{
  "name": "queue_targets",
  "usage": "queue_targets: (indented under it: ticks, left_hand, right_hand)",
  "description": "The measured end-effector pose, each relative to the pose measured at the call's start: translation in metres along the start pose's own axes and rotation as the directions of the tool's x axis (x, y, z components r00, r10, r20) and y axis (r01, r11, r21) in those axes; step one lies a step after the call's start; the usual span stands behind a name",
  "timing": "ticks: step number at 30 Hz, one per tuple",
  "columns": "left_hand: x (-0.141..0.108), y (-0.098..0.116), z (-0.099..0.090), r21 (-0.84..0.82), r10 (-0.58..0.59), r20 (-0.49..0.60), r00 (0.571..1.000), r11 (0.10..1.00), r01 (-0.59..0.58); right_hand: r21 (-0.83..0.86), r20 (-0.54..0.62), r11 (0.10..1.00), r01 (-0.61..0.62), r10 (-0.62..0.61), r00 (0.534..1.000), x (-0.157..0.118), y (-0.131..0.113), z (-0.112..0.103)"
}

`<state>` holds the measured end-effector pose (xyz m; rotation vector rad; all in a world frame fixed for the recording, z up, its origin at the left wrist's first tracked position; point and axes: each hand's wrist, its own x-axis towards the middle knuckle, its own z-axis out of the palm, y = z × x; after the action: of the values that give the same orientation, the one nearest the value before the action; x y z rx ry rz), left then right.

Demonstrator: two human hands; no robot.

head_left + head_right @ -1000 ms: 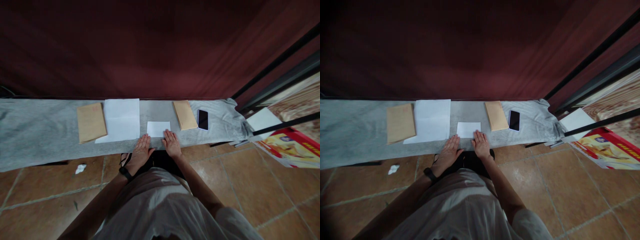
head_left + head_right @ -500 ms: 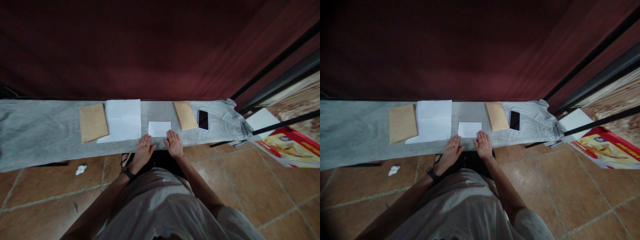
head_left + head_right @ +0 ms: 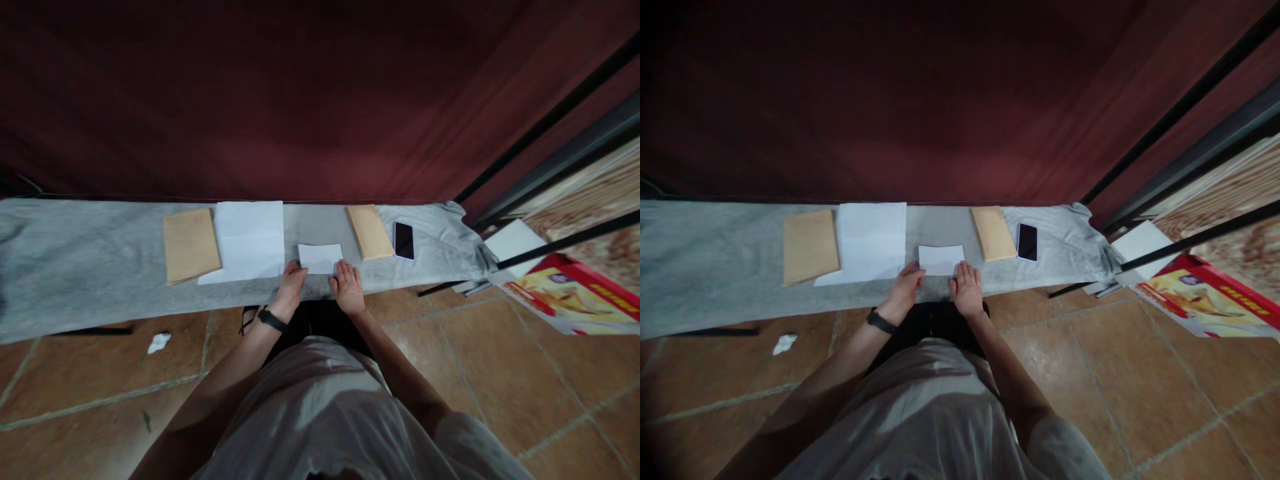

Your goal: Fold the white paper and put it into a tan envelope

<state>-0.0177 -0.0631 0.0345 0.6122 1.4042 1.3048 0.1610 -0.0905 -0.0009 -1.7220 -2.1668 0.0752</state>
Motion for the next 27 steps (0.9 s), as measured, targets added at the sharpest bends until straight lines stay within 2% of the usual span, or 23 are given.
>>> queue_targets:
  ticks: [5,7,9,11,13,15,18,20,22,24,26,27]
  left_hand:
    - [-0.017,0.012,0.014,0.053,0.062,0.113,0.992,0.996,-0.068]
    - [-0.027,0.018,0.018,0.059,0.109,0.192,0.975,0.991,-0.122]
    - [-0.033,0.021,0.019,0.062,0.163,0.259,0.952,0.981,-0.185]
    - [-0.036,0.022,0.017,0.088,0.203,0.247,0.947,0.969,-0.231]
    - [-0.033,0.018,0.013,0.146,0.194,0.153,0.969,0.965,-0.216]
    - [-0.029,0.012,0.008,0.172,0.133,0.089,0.987,0.974,-0.147]
    - [-0.024,0.002,0.004,0.1,0.04,0.148,0.988,0.993,-0.055]
    - [-0.021,-0.003,0.003,0.074,0.041,0.178,0.983,0.996,-0.055]
    - [-0.016,-0.004,0.0,0.137,0.079,0.164,0.983,0.985,-0.102]
    - [-0.009,-0.002,-0.005,0.277,0.132,0.164,0.978,0.945,-0.174]
    - [-0.001,0.001,-0.009,0.436,0.181,0.193,0.964,0.865,-0.25]
    - [0.002,0.002,-0.01,0.501,0.207,0.212,0.955,0.816,-0.288]
  right_hand:
    - [0.102,0.011,0.995,-0.013,0.011,1.0,0.009,-0.014,-0.015]
    - [0.224,0.011,0.972,-0.069,0.068,0.998,0.016,-0.019,-0.021]
    - [0.416,0.011,0.894,-0.167,0.178,0.984,0.025,-0.023,-0.026]
    - [0.676,0.043,0.688,-0.264,0.32,0.946,0.035,-0.026,-0.029]
    - [0.848,0.107,0.437,-0.3,0.413,0.904,0.042,-0.029,-0.028]
    - [0.917,0.173,0.253,-0.308,0.443,0.88,0.044,-0.033,-0.025]
    - [0.949,0.278,0.016,-0.314,0.419,0.864,0.04,-0.04,-0.019]
    - [0.942,0.334,-0.111,-0.316,0.404,0.852,0.036,-0.042,-0.015]
    - [0.942,0.335,-0.124,-0.312,0.419,0.844,0.034,-0.039,-0.012]
    - [0.949,0.307,-0.08,-0.306,0.468,0.828,0.035,-0.03,-0.011]
    - [0.941,0.266,0.036,-0.337,0.538,0.8,0.038,-0.017,-0.01]
    - [0.922,0.238,0.121,-0.369,0.575,0.783,0.04,-0.01,-0.01]
